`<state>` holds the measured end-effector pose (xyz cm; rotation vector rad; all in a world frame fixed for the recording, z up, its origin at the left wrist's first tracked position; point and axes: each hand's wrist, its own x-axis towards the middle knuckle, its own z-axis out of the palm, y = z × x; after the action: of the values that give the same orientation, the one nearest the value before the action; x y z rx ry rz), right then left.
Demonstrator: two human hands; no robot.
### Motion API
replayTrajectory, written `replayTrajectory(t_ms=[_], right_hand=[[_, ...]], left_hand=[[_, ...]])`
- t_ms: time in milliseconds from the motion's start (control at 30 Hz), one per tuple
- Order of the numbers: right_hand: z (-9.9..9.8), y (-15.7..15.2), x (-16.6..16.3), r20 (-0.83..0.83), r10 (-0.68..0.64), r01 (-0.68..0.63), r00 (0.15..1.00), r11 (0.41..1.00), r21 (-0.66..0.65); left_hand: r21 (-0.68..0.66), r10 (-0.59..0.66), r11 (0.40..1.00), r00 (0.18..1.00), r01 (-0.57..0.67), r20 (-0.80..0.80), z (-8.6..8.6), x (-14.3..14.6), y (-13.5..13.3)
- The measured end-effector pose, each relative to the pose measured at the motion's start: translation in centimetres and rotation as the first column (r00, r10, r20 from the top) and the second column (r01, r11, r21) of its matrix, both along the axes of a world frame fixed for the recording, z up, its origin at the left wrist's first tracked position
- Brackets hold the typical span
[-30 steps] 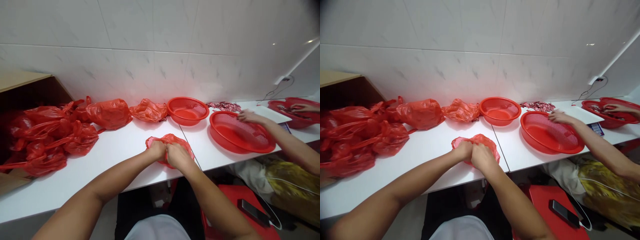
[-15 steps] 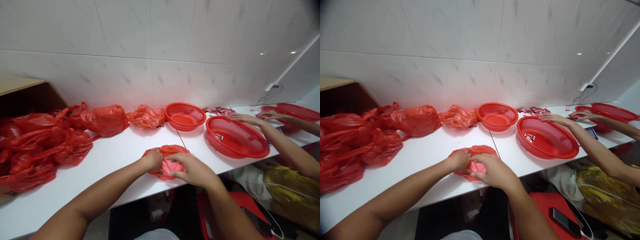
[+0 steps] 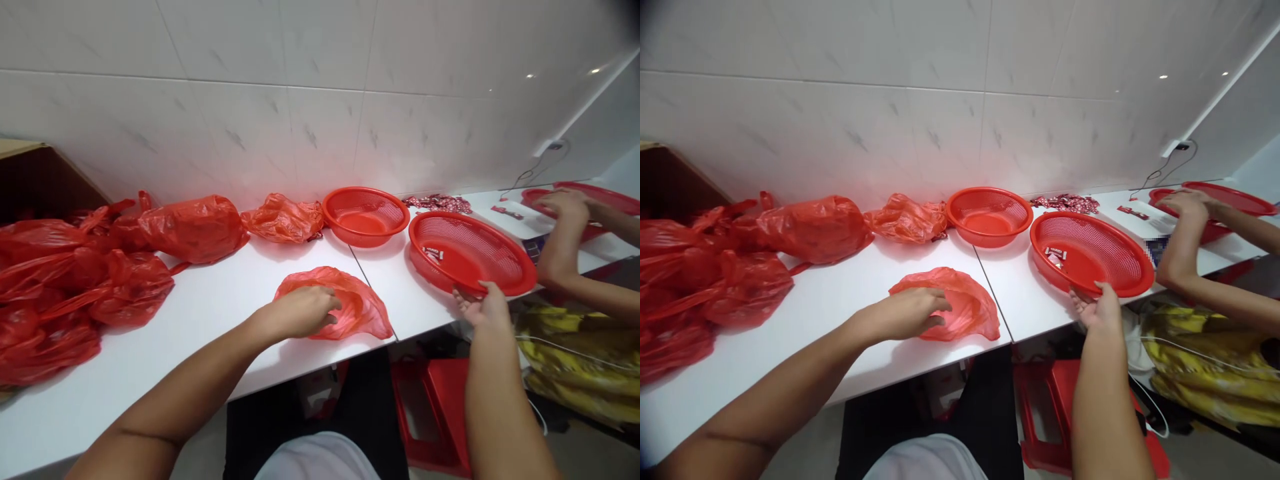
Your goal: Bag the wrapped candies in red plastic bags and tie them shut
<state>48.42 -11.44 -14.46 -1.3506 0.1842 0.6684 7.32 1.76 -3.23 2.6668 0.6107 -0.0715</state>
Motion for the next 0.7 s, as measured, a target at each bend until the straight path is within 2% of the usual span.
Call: replayTrajectory(t_ms=[67, 100, 133, 200, 267, 333, 400, 467, 567, 700], right_hand=[[0.2, -0.5, -1.3, 0.003, 0.019, -0.019, 1.000, 0.999, 0.028], [0.2, -1.1, -2.3, 0.009, 0.030, -0.031, 1.000, 0.998, 0.054], [0.1, -2.0, -3.7, 0.012, 0.046, -0.047, 0.999, 0.995, 0.092], [0.3, -4.0, -7.0, 0.009, 0.088, -0.088, 0.996, 0.975, 0.206], [1.0, -5.8, -10.8, 0.000, 0.126, -0.119, 0.992, 0.939, 0.323], [2.4, -6.7, -14.3, 0.010, 0.209, -0.195, 0.978, 0.893, 0.406], [3.8, -6.7, -16.9, 0.019, 0.293, -0.271, 0.956, 0.854, 0.445], [4.6, -6.0, -18.5, 0.024, 0.357, -0.329, 0.934, 0.831, 0.448], [4.4, -4.5, -19.7, 0.050, 0.435, -0.411, 0.899, 0.797, 0.442], [3.6, -1.4, -20.9, 0.100, 0.555, -0.524, 0.826, 0.689, 0.502]], left_hand=[[0.031, 0.000, 0.999, 0.958, -0.009, 0.287, 0.2, -2.1, -1.6], [0.093, 0.036, 0.992, 0.894, -0.086, 0.446, -0.3, -3.3, -2.4], [0.166, 0.077, 0.963, 0.811, -0.211, 0.580, -1.0, -4.6, -3.1], [0.250, 0.158, 0.851, 0.679, -0.462, 0.717, -3.2, -6.9, -4.2], [0.232, 0.283, 0.764, 0.635, -0.603, 0.718, -5.7, -8.7, -4.8], [0.141, 0.452, 0.727, 0.624, -0.672, 0.637, -7.7, -9.7, -4.8], [0.025, 0.579, 0.713, 0.608, -0.701, 0.543, -9.0, -10.0, -4.4], [-0.066, 0.630, 0.714, 0.599, -0.697, 0.495, -9.4, -9.6, -3.8], [-0.142, 0.635, 0.732, 0.591, -0.666, 0.497, -9.0, -8.6, -3.0], [-0.284, 0.663, 0.730, 0.543, -0.622, 0.516, -8.5, -7.5, -2.4]])
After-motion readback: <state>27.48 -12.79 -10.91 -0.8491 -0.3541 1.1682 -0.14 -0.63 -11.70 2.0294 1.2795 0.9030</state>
